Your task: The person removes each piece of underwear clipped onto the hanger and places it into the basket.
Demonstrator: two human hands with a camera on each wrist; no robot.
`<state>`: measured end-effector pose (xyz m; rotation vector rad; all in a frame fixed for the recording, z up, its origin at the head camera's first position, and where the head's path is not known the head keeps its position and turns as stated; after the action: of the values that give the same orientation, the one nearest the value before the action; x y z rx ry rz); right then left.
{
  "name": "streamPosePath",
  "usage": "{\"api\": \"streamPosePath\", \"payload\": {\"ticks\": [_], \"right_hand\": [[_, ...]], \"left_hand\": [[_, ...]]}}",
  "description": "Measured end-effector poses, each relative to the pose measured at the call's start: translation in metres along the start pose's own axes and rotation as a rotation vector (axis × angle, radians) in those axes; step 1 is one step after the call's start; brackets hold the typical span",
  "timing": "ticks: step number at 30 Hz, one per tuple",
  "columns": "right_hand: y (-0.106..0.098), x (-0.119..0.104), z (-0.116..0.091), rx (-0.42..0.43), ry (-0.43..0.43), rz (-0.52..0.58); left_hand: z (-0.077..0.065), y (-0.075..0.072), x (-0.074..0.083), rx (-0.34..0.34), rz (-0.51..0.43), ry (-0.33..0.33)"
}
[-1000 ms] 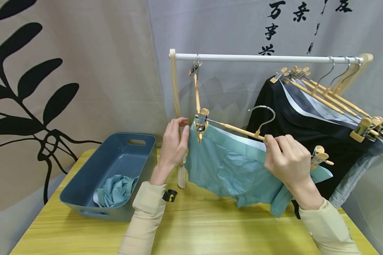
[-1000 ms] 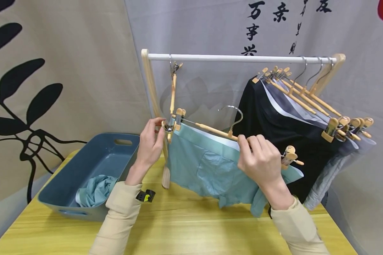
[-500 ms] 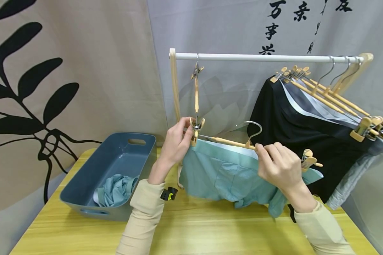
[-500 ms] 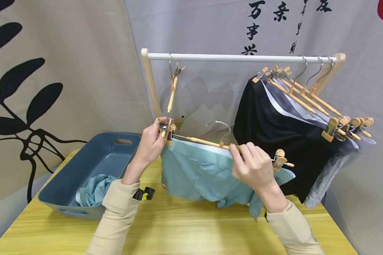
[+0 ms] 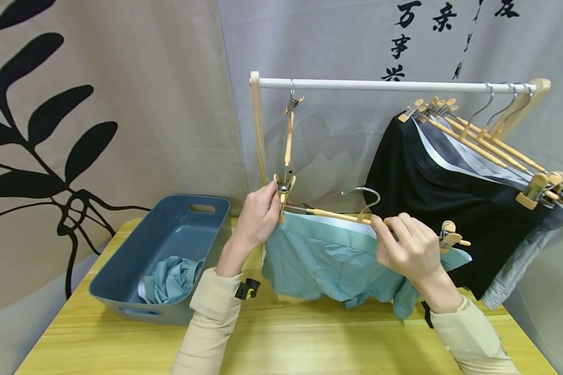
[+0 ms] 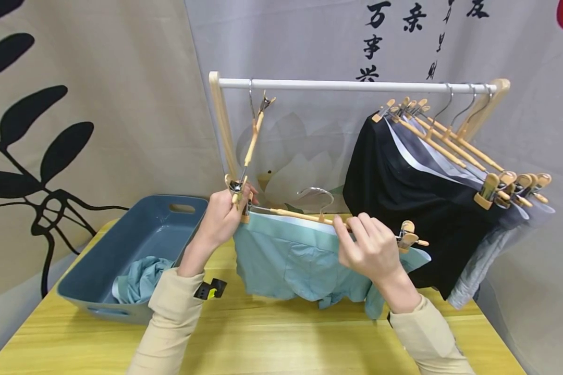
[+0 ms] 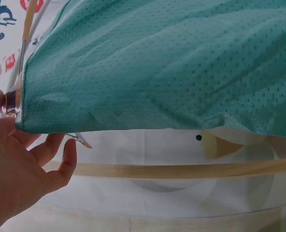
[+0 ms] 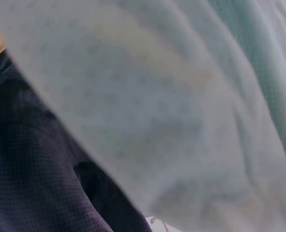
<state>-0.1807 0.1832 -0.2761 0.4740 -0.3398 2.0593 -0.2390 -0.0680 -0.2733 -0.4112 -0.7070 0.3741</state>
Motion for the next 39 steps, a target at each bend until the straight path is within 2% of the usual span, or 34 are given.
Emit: {"api": "streamPosePath", "payload": {"ticks": [5, 10, 13, 15, 26, 34, 39], "right_hand": [[0.001, 0.001, -0.002, -0.010, -0.004, 0.011], [0.001, 0.001, -0.003, -0.013, -0.013, 0.019], [0.001, 0.001, -0.003, -0.014, -0.016, 0.025], [0.002, 0.001, -0.004, -0.020, -0.017, 0.026], [0.004, 0.002, -0.008, -0.047, -0.022, 0.034], [0.005, 0.003, -0.012, -0.069, -0.027, 0.032], [0.005, 0.003, -0.012, -0.070, -0.029, 0.031]], "left_hand": [[-0.002, 0.000, 0.002, -0.030, -0.135, -0.084], [-0.005, -0.002, 0.005, -0.038, -0.285, -0.238], [-0.005, -0.004, 0.007, -0.035, -0.317, -0.313], [-0.006, -0.004, 0.008, -0.024, -0.323, -0.337], [-0.006, -0.005, 0.010, 0.042, -0.265, -0.355], [-0.007, -0.005, 0.010, 0.068, -0.246, -0.309], [-0.006, -0.005, 0.009, 0.071, -0.233, -0.310]]}}
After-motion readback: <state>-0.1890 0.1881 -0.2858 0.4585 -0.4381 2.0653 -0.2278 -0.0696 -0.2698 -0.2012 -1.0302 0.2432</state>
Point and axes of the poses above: each hand's wrist, its own z-axis towards the middle knuckle, its own y-axis out of the palm, x = y × z, the point moved 2 cm from there along z, towards the middle knuckle, and after that the axes turned 5 degrees about -z, right-handed, at the moved point
